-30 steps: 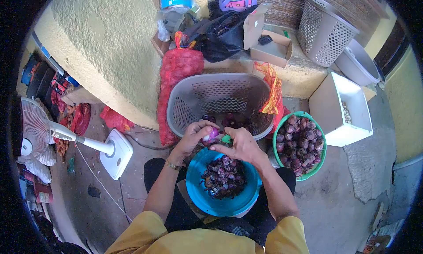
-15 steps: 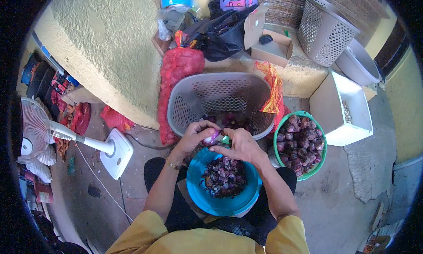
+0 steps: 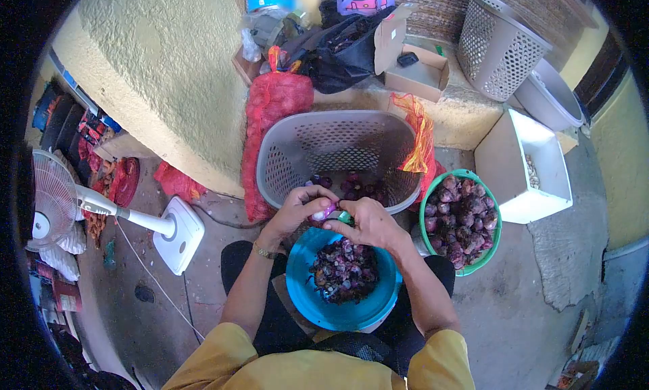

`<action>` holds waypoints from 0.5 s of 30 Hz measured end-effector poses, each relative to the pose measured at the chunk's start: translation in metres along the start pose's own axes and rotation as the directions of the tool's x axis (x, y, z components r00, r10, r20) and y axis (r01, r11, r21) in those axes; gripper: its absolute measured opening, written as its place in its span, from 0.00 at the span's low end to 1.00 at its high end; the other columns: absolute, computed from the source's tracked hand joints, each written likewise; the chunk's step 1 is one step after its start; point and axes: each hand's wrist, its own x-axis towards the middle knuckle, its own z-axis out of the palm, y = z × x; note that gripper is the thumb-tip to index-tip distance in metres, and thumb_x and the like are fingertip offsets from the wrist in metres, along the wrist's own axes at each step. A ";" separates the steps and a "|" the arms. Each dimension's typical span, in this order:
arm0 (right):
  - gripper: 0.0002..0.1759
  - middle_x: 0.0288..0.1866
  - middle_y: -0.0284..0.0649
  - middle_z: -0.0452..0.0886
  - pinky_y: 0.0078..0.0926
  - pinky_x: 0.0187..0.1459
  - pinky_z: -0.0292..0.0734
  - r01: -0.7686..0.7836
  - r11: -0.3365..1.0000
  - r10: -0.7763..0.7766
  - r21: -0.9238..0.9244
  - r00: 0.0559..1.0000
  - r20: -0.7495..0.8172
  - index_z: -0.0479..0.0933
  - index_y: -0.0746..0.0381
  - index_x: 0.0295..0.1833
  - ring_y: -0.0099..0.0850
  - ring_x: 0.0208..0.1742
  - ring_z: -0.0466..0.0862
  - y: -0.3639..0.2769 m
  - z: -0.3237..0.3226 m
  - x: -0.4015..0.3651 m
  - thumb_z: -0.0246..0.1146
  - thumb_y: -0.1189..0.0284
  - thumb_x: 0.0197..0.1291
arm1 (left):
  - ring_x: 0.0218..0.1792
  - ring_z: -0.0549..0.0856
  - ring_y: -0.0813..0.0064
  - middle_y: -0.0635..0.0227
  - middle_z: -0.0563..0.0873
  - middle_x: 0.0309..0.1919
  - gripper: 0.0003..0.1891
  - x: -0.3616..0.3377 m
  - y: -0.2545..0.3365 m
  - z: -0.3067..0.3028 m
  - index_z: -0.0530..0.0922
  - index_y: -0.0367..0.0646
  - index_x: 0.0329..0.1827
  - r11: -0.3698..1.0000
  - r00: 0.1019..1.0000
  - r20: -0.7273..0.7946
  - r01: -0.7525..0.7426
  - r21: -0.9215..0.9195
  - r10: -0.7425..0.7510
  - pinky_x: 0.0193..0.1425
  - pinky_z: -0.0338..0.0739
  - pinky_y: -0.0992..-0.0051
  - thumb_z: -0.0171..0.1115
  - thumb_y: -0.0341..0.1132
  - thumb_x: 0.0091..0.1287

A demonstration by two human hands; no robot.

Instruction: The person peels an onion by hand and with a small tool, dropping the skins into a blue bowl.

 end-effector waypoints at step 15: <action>0.24 0.20 0.54 0.78 0.49 0.31 0.75 0.073 0.992 -0.074 -0.106 0.997 -0.009 0.81 0.65 0.34 0.55 0.26 0.82 0.002 0.005 -0.001 0.68 0.51 0.63 | 0.40 0.80 0.86 0.75 0.84 0.38 0.11 0.004 -0.006 -0.003 0.83 0.40 0.46 0.997 0.997 -0.065 -0.051 -0.061 0.047 0.47 0.76 0.81 0.65 0.40 0.73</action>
